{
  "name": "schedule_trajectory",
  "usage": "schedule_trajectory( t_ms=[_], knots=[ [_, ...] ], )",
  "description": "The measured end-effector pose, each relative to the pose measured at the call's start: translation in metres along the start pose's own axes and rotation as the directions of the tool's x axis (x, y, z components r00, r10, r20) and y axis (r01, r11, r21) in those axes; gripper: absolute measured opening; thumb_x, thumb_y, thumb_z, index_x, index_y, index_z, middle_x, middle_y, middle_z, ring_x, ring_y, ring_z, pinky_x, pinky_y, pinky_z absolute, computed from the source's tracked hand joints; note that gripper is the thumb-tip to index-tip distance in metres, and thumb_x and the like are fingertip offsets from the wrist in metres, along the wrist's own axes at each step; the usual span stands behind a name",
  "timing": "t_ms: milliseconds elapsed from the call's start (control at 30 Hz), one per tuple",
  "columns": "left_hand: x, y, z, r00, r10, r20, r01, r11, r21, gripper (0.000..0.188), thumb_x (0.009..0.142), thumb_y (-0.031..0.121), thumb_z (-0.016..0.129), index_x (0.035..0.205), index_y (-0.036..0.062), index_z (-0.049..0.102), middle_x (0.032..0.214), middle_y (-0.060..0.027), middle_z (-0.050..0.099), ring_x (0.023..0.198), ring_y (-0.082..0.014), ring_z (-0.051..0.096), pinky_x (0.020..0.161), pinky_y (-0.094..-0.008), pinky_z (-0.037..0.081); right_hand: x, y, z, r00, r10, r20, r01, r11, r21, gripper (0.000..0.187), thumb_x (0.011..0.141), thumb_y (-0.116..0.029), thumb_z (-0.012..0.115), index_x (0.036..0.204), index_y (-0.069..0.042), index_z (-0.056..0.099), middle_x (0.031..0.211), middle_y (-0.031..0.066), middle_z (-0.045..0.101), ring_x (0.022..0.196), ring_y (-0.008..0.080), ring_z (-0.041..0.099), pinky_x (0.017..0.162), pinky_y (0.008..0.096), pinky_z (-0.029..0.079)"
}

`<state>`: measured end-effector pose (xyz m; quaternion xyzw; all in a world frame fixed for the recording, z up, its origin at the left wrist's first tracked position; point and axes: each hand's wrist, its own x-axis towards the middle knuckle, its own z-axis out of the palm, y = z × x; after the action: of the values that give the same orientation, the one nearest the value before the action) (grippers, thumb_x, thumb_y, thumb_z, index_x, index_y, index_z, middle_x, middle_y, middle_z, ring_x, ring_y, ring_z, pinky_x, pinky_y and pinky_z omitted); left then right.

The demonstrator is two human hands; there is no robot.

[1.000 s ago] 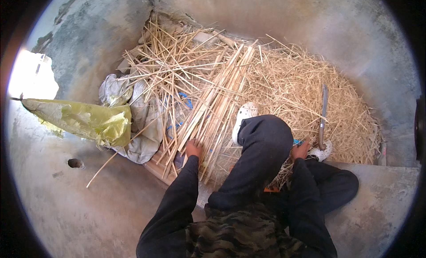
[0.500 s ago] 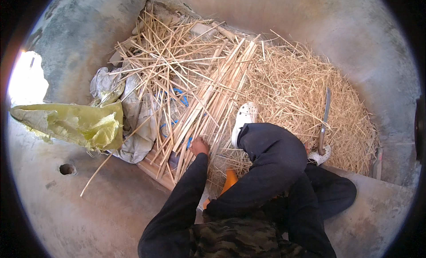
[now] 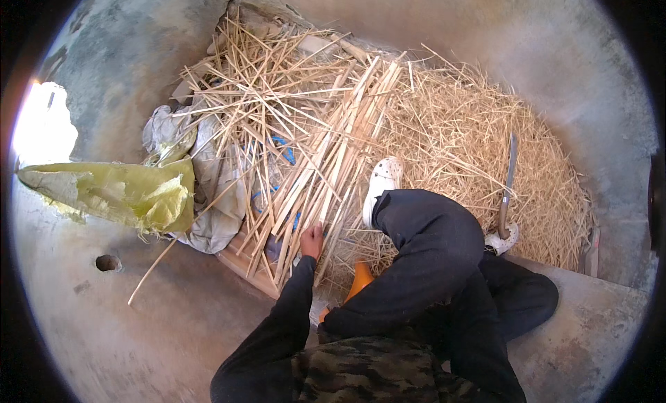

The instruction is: The person sits on the floor and uses a knife to peel the outer layer off a long bamboo stick. They hold the stick vertically and scrape downwards repeatedly to remove the fibrous outer skin.

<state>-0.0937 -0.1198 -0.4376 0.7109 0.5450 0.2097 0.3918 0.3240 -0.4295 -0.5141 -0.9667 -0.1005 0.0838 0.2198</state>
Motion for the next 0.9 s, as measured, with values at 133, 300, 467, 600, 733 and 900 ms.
schedule_trajectory(
  t_ms=[133, 300, 467, 600, 733, 900],
  knots=[
    [-0.043, 0.034, -0.035, 0.985, -0.006, -0.175, 0.028, 0.992, 0.126, 0.046, 0.092, 0.037, 0.055, 0.068, -0.0024, 0.056, 0.054, -0.0190, 0.043, 0.049, -0.0233, 0.046, 0.051, -0.0411, 0.036, -0.021, -0.048, -0.017, 0.996, 0.068, 0.066, -0.075, 0.991, 0.113, 0.067, 0.085, -0.019, 0.061, 0.141, -0.007, 0.027, 0.126, 0.0266, 0.040, 0.110, 0.0432, 0.049, 0.092, 0.0459, 0.041],
    [-0.055, 0.061, -0.052, 0.758, -0.519, 0.395, 0.639, 0.712, -0.290, 0.050, 0.092, 0.047, 0.054, 0.063, 0.0066, 0.051, 0.046, -0.0018, 0.039, 0.038, -0.0149, 0.038, 0.039, -0.0317, 0.026, -0.029, -0.054, -0.036, 0.999, 0.042, 0.018, -0.044, 0.994, 0.096, 0.070, 0.082, -0.019, 0.064, 0.140, -0.005, 0.028, 0.128, 0.0256, 0.040, 0.114, 0.0426, 0.047, 0.096, 0.0453, 0.040],
    [-0.044, 0.104, -0.056, 0.584, -0.459, 0.669, 0.733, 0.652, -0.192, 0.056, 0.095, 0.060, 0.037, 0.067, 0.0125, 0.046, 0.048, 0.0010, 0.036, 0.035, -0.0103, 0.030, 0.034, -0.0290, 0.020, -0.043, -0.078, -0.068, 0.995, 0.082, 0.062, -0.091, 0.981, 0.169, 0.076, 0.078, -0.011, 0.063, 0.143, -0.002, 0.023, 0.137, 0.0272, 0.034, 0.120, 0.0423, 0.044, 0.099, 0.0435, 0.039],
    [-0.063, 0.084, -0.073, 0.685, -0.429, 0.589, 0.585, 0.805, -0.095, 0.059, 0.095, 0.061, 0.036, 0.064, 0.0120, 0.046, 0.050, 0.0006, 0.040, 0.037, -0.0117, 0.035, 0.035, -0.0304, 0.026, -0.051, -0.109, -0.096, 0.996, 0.073, 0.042, -0.077, 0.992, 0.098, 0.078, 0.077, -0.008, 0.061, 0.144, -0.001, 0.022, 0.141, 0.0282, 0.030, 0.121, 0.0435, 0.045, 0.099, 0.0447, 0.039],
    [-0.072, 0.033, -0.117, 0.882, -0.215, 0.419, 0.161, 0.974, 0.161, 0.065, 0.097, 0.054, 0.036, 0.067, 0.0003, 0.056, 0.056, -0.0041, 0.048, 0.052, -0.0153, 0.044, 0.048, -0.0339, 0.034, -0.036, -0.118, -0.111, 0.996, 0.025, -0.085, -0.017, 0.995, 0.101, 0.071, 0.075, -0.007, 0.059, 0.141, -0.008, 0.033, 0.138, 0.0249, 0.034, 0.107, 0.0440, 0.054, 0.089, 0.0469, 0.046],
    [-0.060, 0.064, -0.245, 0.836, -0.442, 0.325, 0.332, 0.879, 0.341, 0.051, 0.089, 0.055, 0.055, 0.078, 0.0053, 0.065, 0.056, 0.0006, 0.048, 0.050, -0.0128, 0.044, 0.048, -0.0297, 0.036, -0.040, -0.110, -0.118, 0.968, -0.170, -0.185, 0.191, 0.976, 0.103, 0.062, 0.075, -0.007, 0.058, 0.134, -0.010, 0.041, 0.138, 0.0199, 0.036, 0.101, 0.0384, 0.059, 0.077, 0.0445, 0.052]
  ],
)
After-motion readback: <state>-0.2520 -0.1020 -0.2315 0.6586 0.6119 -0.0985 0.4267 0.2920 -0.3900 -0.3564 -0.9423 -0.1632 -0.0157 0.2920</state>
